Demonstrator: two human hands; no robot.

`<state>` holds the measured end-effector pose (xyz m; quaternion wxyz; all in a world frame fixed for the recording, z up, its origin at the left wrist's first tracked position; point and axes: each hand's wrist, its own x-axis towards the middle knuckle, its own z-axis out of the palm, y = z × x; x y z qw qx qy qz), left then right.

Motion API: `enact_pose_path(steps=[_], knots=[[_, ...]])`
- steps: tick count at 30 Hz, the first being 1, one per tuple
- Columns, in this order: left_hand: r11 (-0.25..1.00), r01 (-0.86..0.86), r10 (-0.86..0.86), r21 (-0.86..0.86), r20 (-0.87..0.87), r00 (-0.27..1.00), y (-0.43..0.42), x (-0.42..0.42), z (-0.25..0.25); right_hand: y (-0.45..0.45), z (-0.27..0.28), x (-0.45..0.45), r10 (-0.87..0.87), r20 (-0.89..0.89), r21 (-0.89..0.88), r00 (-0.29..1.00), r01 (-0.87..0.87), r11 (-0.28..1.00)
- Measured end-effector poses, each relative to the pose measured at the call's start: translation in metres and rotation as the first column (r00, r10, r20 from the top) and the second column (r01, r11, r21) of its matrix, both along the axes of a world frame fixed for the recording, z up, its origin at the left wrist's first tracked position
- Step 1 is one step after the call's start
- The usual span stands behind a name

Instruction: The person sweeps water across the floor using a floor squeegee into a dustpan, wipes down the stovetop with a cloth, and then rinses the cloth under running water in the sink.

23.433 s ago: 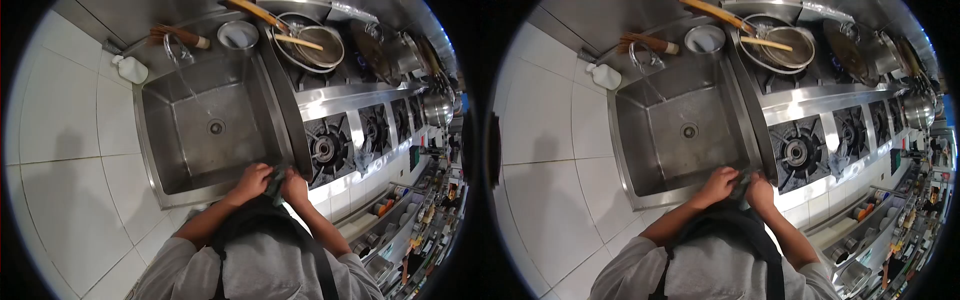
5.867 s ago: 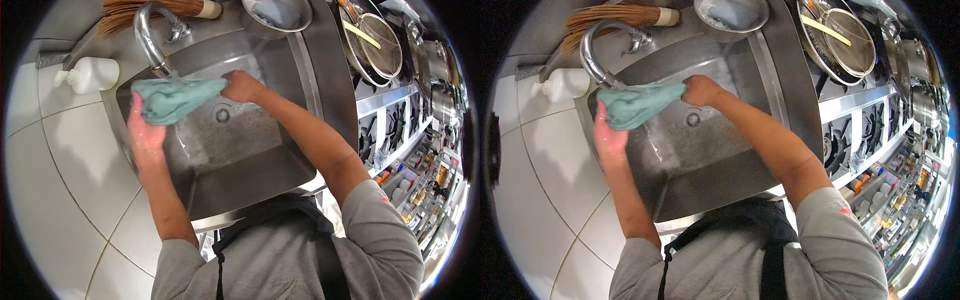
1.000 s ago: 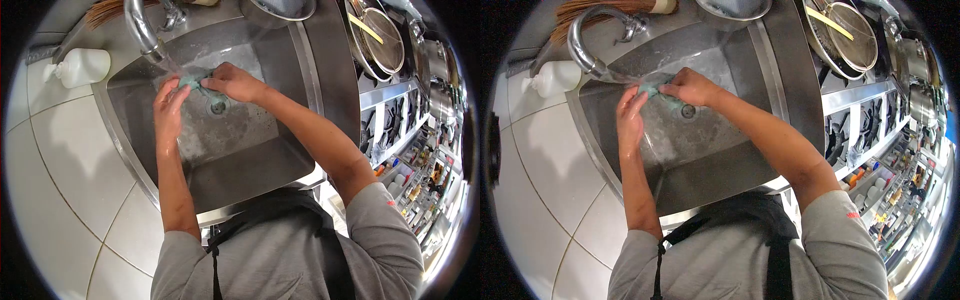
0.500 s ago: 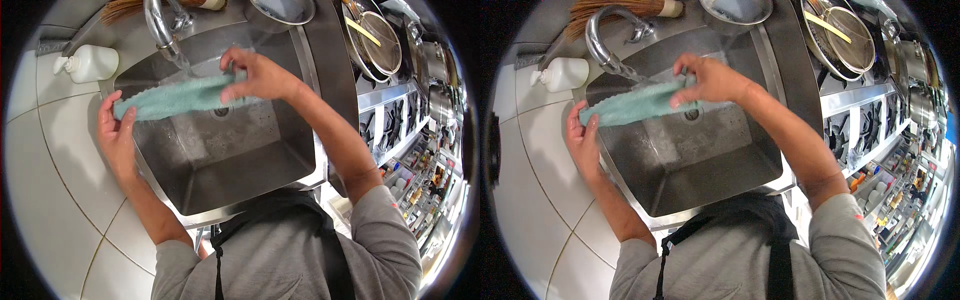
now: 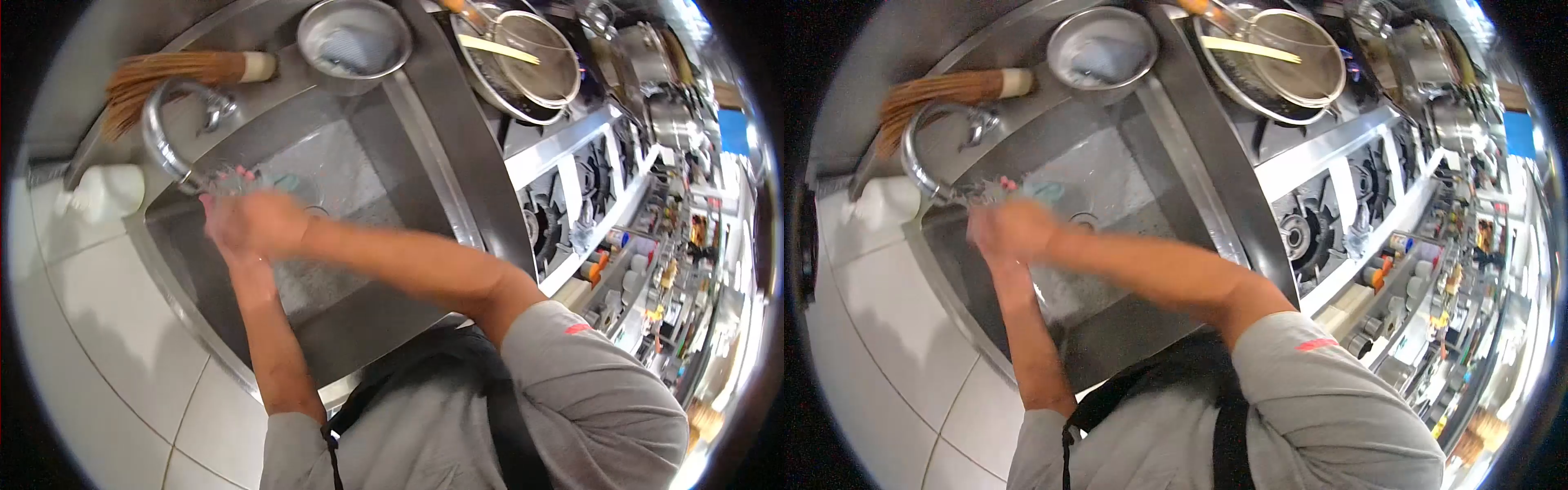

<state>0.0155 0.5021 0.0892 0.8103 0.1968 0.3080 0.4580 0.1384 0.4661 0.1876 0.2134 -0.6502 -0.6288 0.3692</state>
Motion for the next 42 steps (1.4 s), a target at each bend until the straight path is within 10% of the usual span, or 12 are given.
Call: enact_pose_path(steps=[3, 6, 9, 14, 18, 22, 24, 26, 29, 32, 37, 42], knots=[[0.990, 0.130, -0.140, 0.056, 0.301, 0.943, -0.029, 0.002, 0.007, 0.000, -0.032, 0.007, -0.069, 0.157, 0.102, 0.985, 0.054, 0.993], [0.861, -0.084, -0.069, -0.501, -0.278, 0.958, -0.022, 0.047, 0.059, -0.003, -0.058, 0.011, -0.233, 0.156, 0.272, 0.960, 0.185, 0.944], [0.959, 0.124, -0.230, 0.254, 0.444, 0.866, -0.005, 0.052, -0.039, 0.002, -0.059, 0.023, -0.392, -0.059, 0.472, 0.918, 0.372, 0.799], [0.987, 0.077, -0.113, 0.142, 0.262, 0.959, -0.025, 0.046, -0.033, -0.020, -0.065, 0.009, -0.203, 0.013, 0.555, 0.979, 0.162, 0.816], [0.934, 0.049, -0.118, -0.355, -0.175, 0.977, -0.023, 0.066, 0.028, 0.003, -0.055, 0.030, -0.352, 0.116, 0.305, 0.929, 0.303, 0.903], [0.983, 0.154, -0.172, 0.096, 0.223, 0.960, -0.020, 0.041, -0.023, -0.011, -0.052, 0.016, -0.335, 0.032, 0.330, 0.942, 0.306, 0.893], [0.918, 0.218, -0.207, -0.330, 0.070, 0.976, -0.020, 0.057, 0.035, 0.012, -0.065, 0.038, -0.419, -0.097, 0.126, 0.903, 0.429, 0.894], [0.863, 0.150, -0.241, -0.483, -0.133, 0.961, -0.016, 0.067, 0.056, 0.040, -0.062, 0.070, -0.561, -0.258, -0.323, 0.787, 0.477, 0.817], [0.906, 0.072, -0.090, -0.418, -0.023, 0.996, 0.017, 0.046, 0.039, 0.012, -0.035, 0.074, -0.604, -0.731, -0.639, 0.317, -0.007, 0.769], [0.931, -0.006, 0.015, -0.364, 0.021, 1.000, 0.042, 0.007, 0.066, -0.006, -0.022, 0.081, 0.049, -0.385, -0.497, 0.922, -0.251, 0.831], [0.943, -0.059, 0.128, -0.327, 0.194, 0.973, 0.039, -0.039, 0.100, -0.001, -0.071, 0.087, 0.097, 0.006, -0.174, 0.995, -0.094, 0.980], [0.929, -0.251, 0.217, -0.270, -0.150, 0.965, 0.010, -0.041, 0.062, 0.033, -0.067, 0.104, 0.125, 0.096, -0.073, 0.987, -0.118, 0.990]])
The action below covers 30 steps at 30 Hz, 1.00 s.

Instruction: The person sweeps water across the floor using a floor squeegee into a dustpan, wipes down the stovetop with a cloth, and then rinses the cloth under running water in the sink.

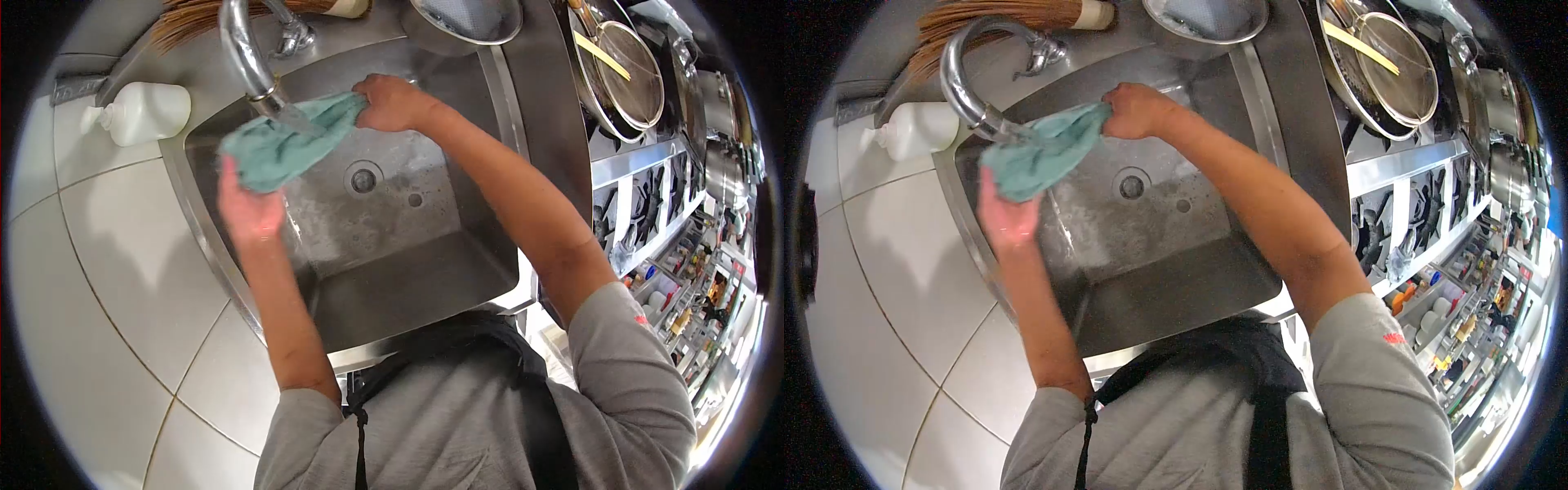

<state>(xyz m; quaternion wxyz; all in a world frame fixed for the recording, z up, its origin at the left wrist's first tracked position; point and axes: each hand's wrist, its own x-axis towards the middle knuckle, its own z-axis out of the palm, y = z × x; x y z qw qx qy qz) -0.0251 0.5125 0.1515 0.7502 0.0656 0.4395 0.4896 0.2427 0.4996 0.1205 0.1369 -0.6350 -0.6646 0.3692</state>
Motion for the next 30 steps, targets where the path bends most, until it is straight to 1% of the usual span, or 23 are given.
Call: enact_pose_path(steps=[1, 3, 4, 5, 7, 8, 9, 10, 12, 13, 14, 15, 16, 17, 18, 19, 20, 21, 24, 26, 27, 29, 30], knots=[[0.997, -0.002, -0.001, -0.082, -0.042, 0.999, -0.010, 0.013, -0.012, 0.005, -0.009, -0.007, 0.038, -0.017, 0.083, 0.999, -0.036, 0.996], [0.962, 0.127, -0.093, -0.243, 0.145, 0.985, -0.028, 0.042, -0.019, 0.000, -0.011, -0.042, -0.111, -0.184, 0.095, 0.976, 0.131, 0.987], [0.975, 0.182, -0.126, -0.130, 0.349, 0.928, -0.031, 0.042, -0.040, -0.018, -0.011, -0.072, -0.143, -0.260, 0.175, 0.955, 0.192, 0.966], [0.978, 0.208, -0.172, -0.007, 0.533, 0.828, -0.033, 0.041, -0.072, -0.036, -0.010, -0.101, -0.159, -0.333, 0.252, 0.929, 0.251, 0.935], [0.980, 0.186, -0.132, -0.068, 0.477, 0.869, -0.032, 0.056, -0.052, -0.065, -0.001, -0.129, -0.097, -0.342, 0.416, 0.935, 0.243, 0.876], [0.975, 0.220, -0.186, -0.020, 0.461, 0.868, -0.032, 0.052, -0.064, -0.075, 0.022, -0.135, -0.182, -0.364, 0.332, 0.913, 0.310, 0.891], [0.966, 0.258, -0.242, 0.023, 0.441, 0.865, -0.034, 0.041, -0.084, -0.080, 0.032, -0.137, -0.273, -0.381, 0.240, 0.883, 0.379, 0.894], [0.951, 0.304, -0.301, 0.059, 0.415, 0.859, -0.036, 0.036, -0.088, -0.079, 0.026, -0.135, -0.323, -0.308, 0.228, 0.895, 0.399, 0.888], [0.955, 0.295, -0.279, -0.033, 0.246, 0.928, -0.041, 0.044, -0.091, -0.062, 0.006, -0.122, -0.407, -0.155, 0.215, 0.900, 0.433, 0.876], [0.959, 0.276, -0.262, -0.070, 0.158, 0.952, -0.040, 0.052, -0.087, -0.050, 0.000, -0.111, -0.615, -0.140, 0.084, 0.776, 0.628, 0.773], [0.961, 0.269, -0.265, -0.066, 0.067, 0.962, -0.038, 0.060, -0.081, -0.034, -0.005, -0.098, -0.781, -0.097, -0.034, 0.616, 0.783, 0.622], [0.963, 0.262, -0.264, -0.065, -0.024, 0.964, -0.035, 0.068, -0.075, -0.023, -0.022, -0.086, -0.816, -0.305, -0.242, 0.490, 0.789, 0.564], [0.963, 0.259, -0.266, -0.070, -0.114, 0.957, -0.036, 0.074, -0.071, -0.018, -0.047, -0.077, -0.834, -0.461, -0.449, 0.305, 0.730, 0.515], [0.890, 0.427, -0.333, 0.160, -0.412, 0.848, -0.039, 0.078, -0.068, -0.021, -0.060, -0.072, -0.834, -0.547, -0.636, 0.075, 0.611, 0.472], [0.793, 0.552, -0.277, 0.257, -0.655, 0.703, -0.041, 0.079, -0.066, -0.027, -0.054, -0.072, -0.862, -0.504, -0.767, -0.051, 0.486, 0.420], [0.667, 0.680, -0.150, 0.303, -0.840, 0.522, -0.042, 0.079, -0.063, -0.032, -0.037, -0.073, -0.883, -0.440, -0.867, -0.164, 0.336, 0.369], [0.527, 0.800, 0.031, 0.288, -0.947, 0.320, -0.043, 0.077, -0.062, -0.035, -0.013, -0.075, -0.898, -0.353, -0.933, -0.264, 0.166, 0.318], [0.472, 0.831, -0.052, 0.296, -0.931, 0.361, -0.039, 0.067, -0.079, -0.036, 0.026, -0.073, -0.946, -0.232, -0.970, -0.229, 0.126, 0.207], [0.638, 0.749, -0.228, 0.176, -0.887, 0.402, -0.051, 0.073, -0.048, -0.045, 0.001, -0.079, -0.960, -0.195, -0.979, -0.202, 0.103, 0.177], [0.535, 0.805, -0.072, 0.255, -0.936, 0.345, -0.055, 0.063, -0.081, -0.051, -0.012, -0.091, -0.938, -0.254, -0.956, -0.237, 0.208, 0.207], [0.478, 0.828, 0.015, 0.293, -0.945, 0.326, -0.054, 0.064, -0.085, -0.050, -0.012, -0.094, -0.925, -0.289, -0.938, -0.247, 0.264, 0.223], [0.401, 0.870, 0.111, 0.286, -0.958, 0.263, -0.057, 0.064, -0.091, -0.051, -0.014, -0.094, -0.904, -0.278, -0.956, -0.326, 0.191, 0.225], [0.362, 0.890, 0.163, 0.277, -0.959, 0.232, -0.056, 0.066, -0.084, -0.051, -0.014, -0.094, -0.891, -0.270, -0.961, -0.365, 0.153, 0.229]])
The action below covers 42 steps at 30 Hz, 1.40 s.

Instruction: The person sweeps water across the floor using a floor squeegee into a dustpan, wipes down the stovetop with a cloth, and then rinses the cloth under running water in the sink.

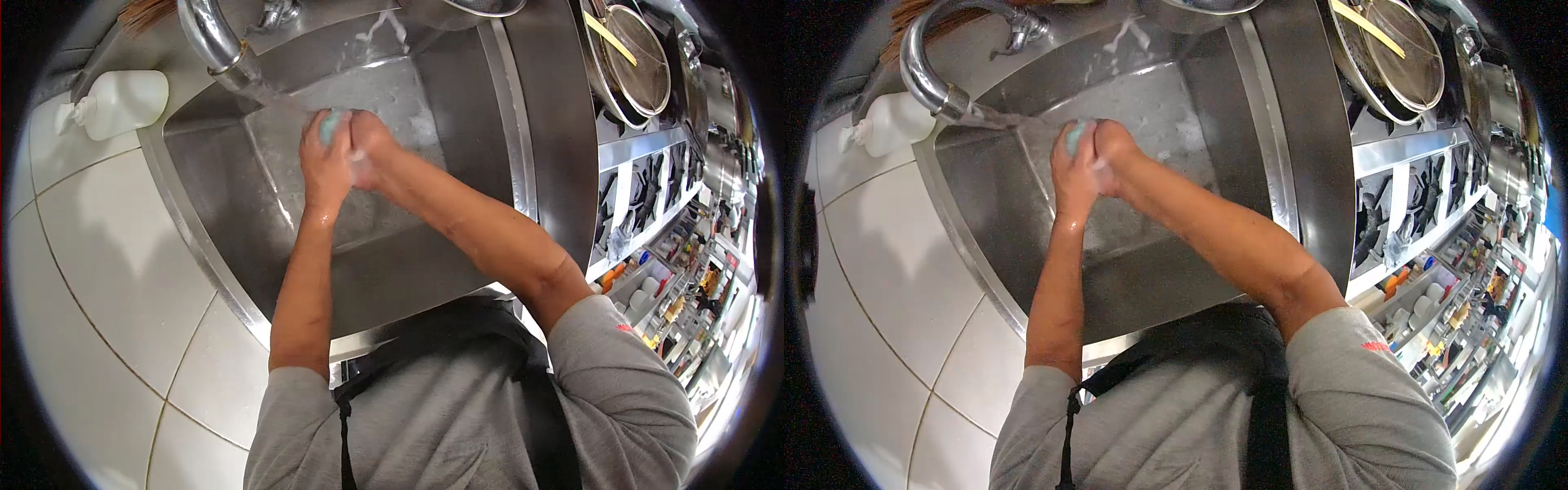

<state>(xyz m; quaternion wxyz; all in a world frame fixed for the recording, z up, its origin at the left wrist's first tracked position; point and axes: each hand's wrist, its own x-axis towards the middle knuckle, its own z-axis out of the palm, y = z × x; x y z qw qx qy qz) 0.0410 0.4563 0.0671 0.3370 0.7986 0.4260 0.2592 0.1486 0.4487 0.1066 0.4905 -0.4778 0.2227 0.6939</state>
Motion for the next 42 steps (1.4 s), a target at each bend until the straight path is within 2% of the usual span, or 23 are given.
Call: enact_pose_path(steps=[3, 6, 9, 12, 13, 16, 17, 19, 21, 22, 24, 26, 27, 28, 29, 30, 31, 32, 33, 36, 37, 40, 42], knots=[[0.867, -0.207, 0.277, -0.454, 0.093, 0.956, 0.003, 0.017, 0.024, -0.007, -0.017, 0.000, 0.271, 0.303, 0.082, 0.914, -0.308, 0.948], [0.477, -0.200, 0.583, -0.856, 0.138, 0.800, 0.011, 0.031, 0.053, 0.003, 0.022, -0.002, 0.302, 0.359, -0.124, 0.883, -0.276, 0.953], [0.433, -0.254, 0.725, -0.865, 0.168, 0.668, 0.025, 0.027, 0.017, 0.005, -0.017, 0.007, 0.535, 0.813, -0.223, 0.229, -0.727, 0.649], [0.114, 0.142, 0.929, -0.983, 0.156, 0.335, 0.050, 0.020, -0.001, 0.030, -0.045, 0.028, 0.164, 0.884, -0.466, -0.437, -0.846, 0.258], [0.142, 0.259, 0.921, -0.955, 0.223, 0.319, 0.055, 0.015, -0.004, 0.045, -0.046, 0.037, 0.204, 0.885, -0.465, -0.418, -0.813, 0.352], [0.041, 0.039, 0.931, -0.998, 0.052, 0.361, 0.047, 0.005, -0.001, 0.073, -0.019, 0.055, 0.257, 0.911, -0.412, -0.323, -0.710, 0.571], [0.008, 0.108, 0.943, -0.994, 0.043, 0.331, 0.045, 0.007, 0.002, 0.075, -0.008, 0.058, 0.264, 0.922, -0.387, -0.283, -0.670, 0.633], [-0.072, 0.240, 0.960, -0.968, -0.001, 0.281, 0.032, 0.011, 0.014, 0.058, -0.005, 0.034, 0.197, 0.959, -0.282, -0.204, -0.762, 0.582], [0.160, 0.478, 0.904, -0.863, 0.323, 0.281, 0.017, 0.000, 0.004, 0.019, 0.003, -0.007, 0.126, 0.950, -0.311, -0.285, -0.834, 0.456], [0.263, 0.585, 0.844, -0.767, 0.477, 0.246, 0.014, -0.006, -0.004, -0.008, 0.006, -0.028, -0.095, 0.950, -0.214, -0.297, -0.843, 0.494], [0.010, 0.700, 0.899, -0.714, 0.313, 0.307, 0.034, -0.013, -0.024, -0.023, 0.005, -0.038, -0.269, 0.905, -0.160, -0.331, -0.848, 0.506], [-0.023, 0.637, 0.899, -0.771, 0.262, 0.350, 0.030, -0.018, -0.037, -0.026, -0.005, -0.038, -0.165, 0.912, -0.253, -0.375, -0.833, 0.493], [0.076, 0.516, 0.883, -0.853, 0.298, 0.363, 0.017, -0.011, -0.028, -0.010, -0.033, -0.028, -0.066, 0.945, -0.202, -0.321, -0.729, 0.653], [0.194, 0.388, 0.861, -0.901, 0.346, 0.374, 0.012, 0.000, -0.015, 0.008, -0.035, -0.013, 0.130, 0.981, -0.191, -0.144, -0.599, 0.778], [0.040, 0.247, 0.916, -0.968, 0.134, 0.379, 0.012, 0.010, 0.008, 0.022, -0.029, 0.002, 0.277, 0.958, -0.218, 0.070, -0.446, 0.868], [0.338, 0.007, 0.759, -0.941, 0.278, 0.589, 0.012, 0.011, 0.015, 0.026, -0.020, 0.015, 0.319, 0.816, -0.109, 0.482, -0.415, 0.904], [0.635, -0.153, 0.543, -0.757, 0.297, 0.786, 0.011, 0.012, 0.020, 0.027, -0.011, 0.028, 0.307, 0.516, -0.027, 0.800, -0.342, 0.939], [0.866, -0.202, 0.316, -0.458, 0.188, 0.930, 0.010, 0.012, 0.023, 0.028, -0.007, 0.036, 0.242, 0.114, 0.010, 0.964, -0.245, 0.970], [0.986, -0.127, 0.126, -0.106, -0.022, 0.992, 0.010, 0.012, 0.024, 0.024, -0.005, 0.035, 0.203, -0.055, 0.151, 0.978, -0.193, 0.970], [0.888, -0.005, 0.135, -0.459, 0.250, 0.959, 0.004, 0.009, 0.008, 0.021, 0.005, 0.022, 0.048, -0.160, -0.009, 0.986, -0.050, 0.999], [0.891, 0.008, 0.143, -0.454, 0.297, 0.944, 0.004, 0.008, 0.003, 0.023, -0.013, 0.023, 0.035, -0.265, -0.067, 0.964, -0.055, 0.996], [0.771, -0.107, 0.356, -0.628, 0.285, 0.890, 0.008, 0.007, 0.013, 0.009, 0.004, 0.016, 0.280, -0.034, -0.073, 0.959, -0.282, 0.957], [0.604, -0.128, 0.430, -0.786, 0.186, 0.884, 0.012, 0.010, 0.032, 0.008, 0.015, 0.009, 0.389, 0.110, -0.132, 0.915, -0.374, 0.918]])
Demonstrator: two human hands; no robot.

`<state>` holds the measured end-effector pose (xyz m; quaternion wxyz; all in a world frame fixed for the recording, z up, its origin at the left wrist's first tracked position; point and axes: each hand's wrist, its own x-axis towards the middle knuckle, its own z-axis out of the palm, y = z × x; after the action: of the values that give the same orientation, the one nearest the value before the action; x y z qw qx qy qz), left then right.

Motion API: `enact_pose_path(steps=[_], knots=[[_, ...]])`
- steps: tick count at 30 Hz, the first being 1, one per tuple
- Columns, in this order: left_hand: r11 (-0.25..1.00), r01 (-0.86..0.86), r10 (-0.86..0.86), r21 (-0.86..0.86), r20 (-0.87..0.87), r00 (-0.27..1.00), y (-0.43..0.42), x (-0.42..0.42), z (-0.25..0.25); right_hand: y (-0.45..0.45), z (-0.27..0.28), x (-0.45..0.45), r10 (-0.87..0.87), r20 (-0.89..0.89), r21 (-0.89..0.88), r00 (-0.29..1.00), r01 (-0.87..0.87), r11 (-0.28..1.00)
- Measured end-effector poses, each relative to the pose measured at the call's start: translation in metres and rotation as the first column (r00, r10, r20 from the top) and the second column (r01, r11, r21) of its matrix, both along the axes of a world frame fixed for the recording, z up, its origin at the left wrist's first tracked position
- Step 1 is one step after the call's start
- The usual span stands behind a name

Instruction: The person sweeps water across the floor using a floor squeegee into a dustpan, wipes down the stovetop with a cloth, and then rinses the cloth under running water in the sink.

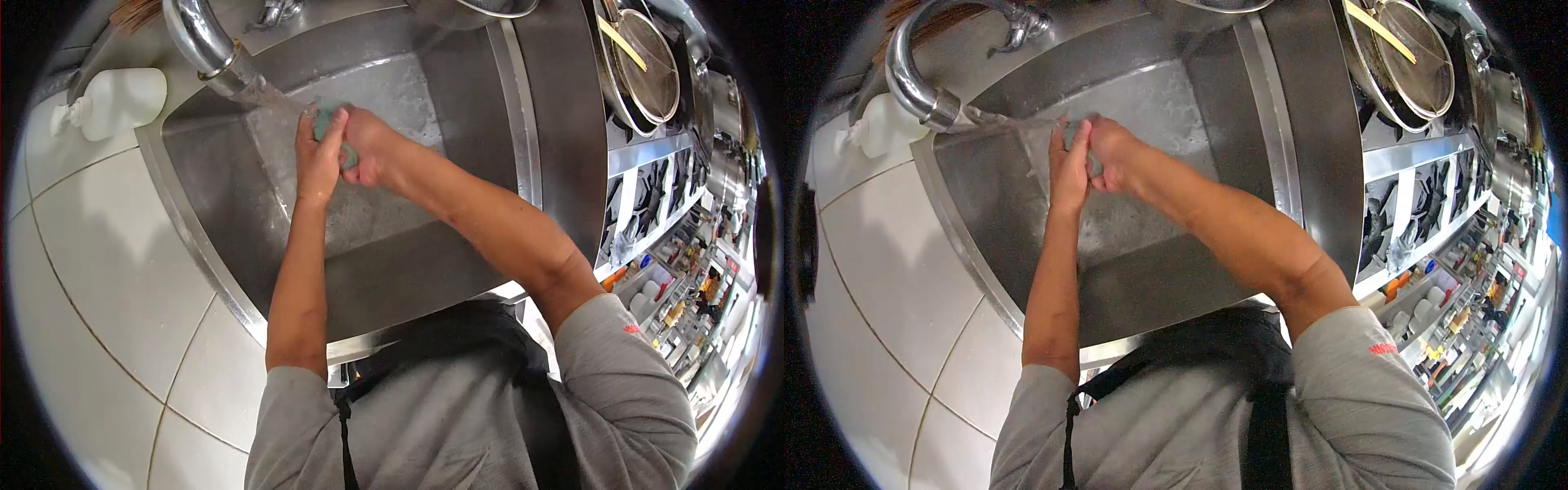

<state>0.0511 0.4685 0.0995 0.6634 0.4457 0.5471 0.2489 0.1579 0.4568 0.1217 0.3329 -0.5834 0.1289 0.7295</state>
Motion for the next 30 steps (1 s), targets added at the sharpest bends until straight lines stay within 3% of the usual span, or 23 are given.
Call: enact_pose_path(steps=[2, 5, 7, 10, 11, 13, 14, 15, 18, 19, 21, 22, 23, 25, 26, 27, 28, 29, 30], knots=[[0.981, -0.100, 0.107, -0.168, 0.033, 0.994, 0.002, 0.004, 0.001, -0.003, 0.012, -0.005, 0.047, 0.111, 0.008, 0.993, -0.048, 0.999], [0.987, -0.104, 0.120, -0.119, 0.139, 0.983, 0.005, 0.004, -0.012, -0.005, 0.016, -0.010, 0.034, 0.205, 0.056, 0.978, -0.046, 0.997], [0.961, -0.217, 0.250, -0.172, 0.205, 0.946, 0.006, 0.010, -0.022, -0.008, -0.008, -0.014, 0.045, 0.260, 0.069, 0.965, -0.065, 0.996], [0.931, -0.250, 0.311, -0.265, 0.224, 0.924, 0.013, 0.009, -0.026, -0.007, -0.039, -0.016, 0.174, 0.642, 0.135, 0.747, -0.333, 0.933], [0.924, -0.238, 0.309, -0.299, 0.218, 0.926, 0.016, 0.006, -0.028, -0.010, -0.046, -0.016, 0.165, 0.745, 0.173, 0.646, -0.426, 0.888], [0.865, -0.255, 0.425, -0.431, 0.363, 0.829, 0.018, -0.002, -0.044, -0.006, -0.034, -0.012, 0.096, 0.904, 0.199, 0.417, -0.607, 0.769], [0.830, -0.253, 0.485, -0.497, 0.421, 0.766, 0.019, -0.006, -0.053, -0.004, -0.029, -0.009, 0.057, 0.938, 0.211, 0.342, -0.694, 0.688], [0.757, -0.252, 0.541, -0.603, 0.362, 0.759, 0.023, -0.005, -0.049, -0.001, -0.025, -0.005, 0.013, 0.963, 0.209, 0.270, -0.772, 0.600], [0.721, -0.142, 0.541, -0.679, 0.423, 0.727, 0.033, -0.014, -0.041, 0.012, -0.014, 0.004, -0.016, 0.988, 0.143, 0.151, -0.891, 0.430], [0.751, -0.186, 0.526, -0.633, 0.404, 0.748, 0.039, -0.008, -0.025, 0.019, -0.014, 0.006, -0.013, 0.992, 0.120, 0.125, -0.914, 0.388], [0.787, -0.329, 0.527, -0.522, 0.290, 0.799, 0.045, -0.008, -0.032, 0.040, -0.057, 0.022, -0.164, 0.986, 0.069, 0.005, -0.918, 0.390], [0.796, -0.399, 0.539, -0.454, 0.232, 0.810, 0.046, -0.009, -0.036, 0.048, -0.058, 0.027, -0.180, 0.984, 0.089, 0.009, -0.894, 0.440], [0.755, -0.430, 0.577, -0.495, 0.188, 0.795, 0.043, -0.012, -0.041, 0.055, -0.060, 0.033, -0.198, 0.980, 0.110, 0.014, -0.866, 0.488], [0.658, -0.484, 0.636, -0.577, 0.081, 0.768, 0.028, -0.017, -0.046, 0.057, -0.029, 0.045, -0.119, 0.979, 0.204, 0.168, -0.698, 0.687], [0.752, -0.385, 0.592, -0.535, 0.290, 0.752, 0.019, -0.019, -0.044, 0.047, -0.026, 0.033, -0.011, 0.955, 0.242, 0.298, -0.752, 0.614], [0.834, -0.294, 0.520, -0.467, 0.486, 0.702, 0.009, -0.020, -0.040, 0.028, -0.029, 0.009, -0.026, 0.957, 0.263, 0.290, -0.822, 0.506], [0.802, -0.151, 0.526, -0.578, 0.564, 0.636, 0.010, -0.030, -0.058, 0.009, -0.031, -0.014, -0.045, 0.956, 0.284, 0.291, -0.875, 0.391], [0.746, 0.004, 0.542, -0.666, 0.612, 0.576, 0.011, -0.040, -0.077, -0.015, -0.036, -0.038, -0.216, 0.958, 0.237, 0.186, -0.940, 0.244], [0.729, 0.234, 0.479, -0.643, 0.724, 0.496, 0.022, -0.049, -0.106, -0.032, -0.024, -0.053, -0.290, 0.921, 0.319, 0.260, -0.931, 0.179]])
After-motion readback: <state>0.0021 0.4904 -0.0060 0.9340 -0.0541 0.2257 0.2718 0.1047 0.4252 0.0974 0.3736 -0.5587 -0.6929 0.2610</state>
